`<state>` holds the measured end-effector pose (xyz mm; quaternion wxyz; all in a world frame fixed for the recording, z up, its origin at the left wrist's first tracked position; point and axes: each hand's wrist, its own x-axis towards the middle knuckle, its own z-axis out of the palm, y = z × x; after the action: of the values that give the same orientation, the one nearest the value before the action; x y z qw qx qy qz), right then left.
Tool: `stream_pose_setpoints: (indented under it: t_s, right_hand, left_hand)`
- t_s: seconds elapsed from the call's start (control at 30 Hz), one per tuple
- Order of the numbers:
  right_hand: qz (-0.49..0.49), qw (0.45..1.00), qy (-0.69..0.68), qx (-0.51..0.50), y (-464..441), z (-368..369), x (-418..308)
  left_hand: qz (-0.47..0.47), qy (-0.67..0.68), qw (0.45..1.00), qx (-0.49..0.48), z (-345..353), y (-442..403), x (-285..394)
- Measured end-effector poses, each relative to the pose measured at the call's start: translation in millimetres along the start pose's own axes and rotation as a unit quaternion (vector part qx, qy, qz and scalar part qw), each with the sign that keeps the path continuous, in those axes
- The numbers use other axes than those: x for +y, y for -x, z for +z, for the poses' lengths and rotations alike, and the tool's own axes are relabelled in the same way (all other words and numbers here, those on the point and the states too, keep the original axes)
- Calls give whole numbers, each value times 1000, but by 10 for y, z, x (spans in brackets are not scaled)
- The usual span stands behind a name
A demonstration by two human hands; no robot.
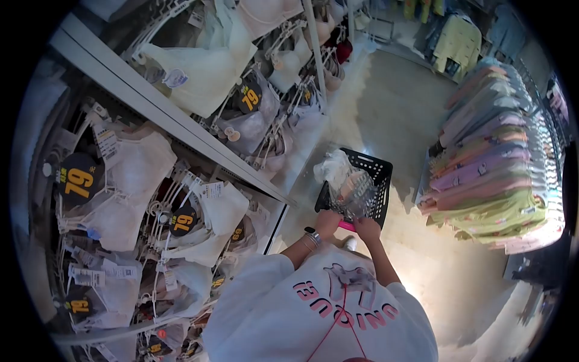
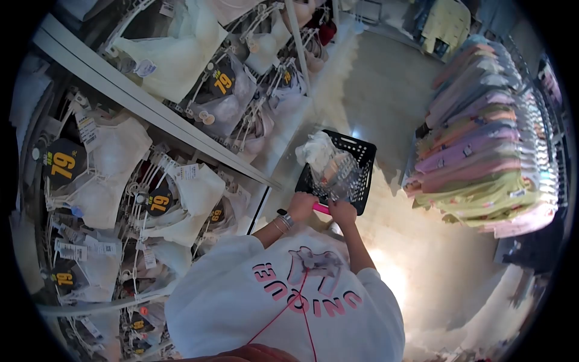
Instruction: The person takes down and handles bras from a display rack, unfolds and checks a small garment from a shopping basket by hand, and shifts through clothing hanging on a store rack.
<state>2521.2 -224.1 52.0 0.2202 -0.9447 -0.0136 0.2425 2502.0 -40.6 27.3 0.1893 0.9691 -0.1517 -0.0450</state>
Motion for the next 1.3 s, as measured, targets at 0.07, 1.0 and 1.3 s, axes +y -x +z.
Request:
stream_pose_setpoints:
  t_s: [0.07, 1.0, 1.3]
  right_hand:
    - [6, 1000, 10, 11, -102, -89, 1]
    - [-24, 995, 53, 86, -1600, -746, -28]
    - [-3, 995, 42, 85, -2117, -1106, -112]
  left_hand:
    - [-2, -5, 1000, 3, 28, -108, -16]
    - [8, -34, 999, 18, -158, -1752, -396]
    - [67, 88, 985, 131, -87, -2261, -666]
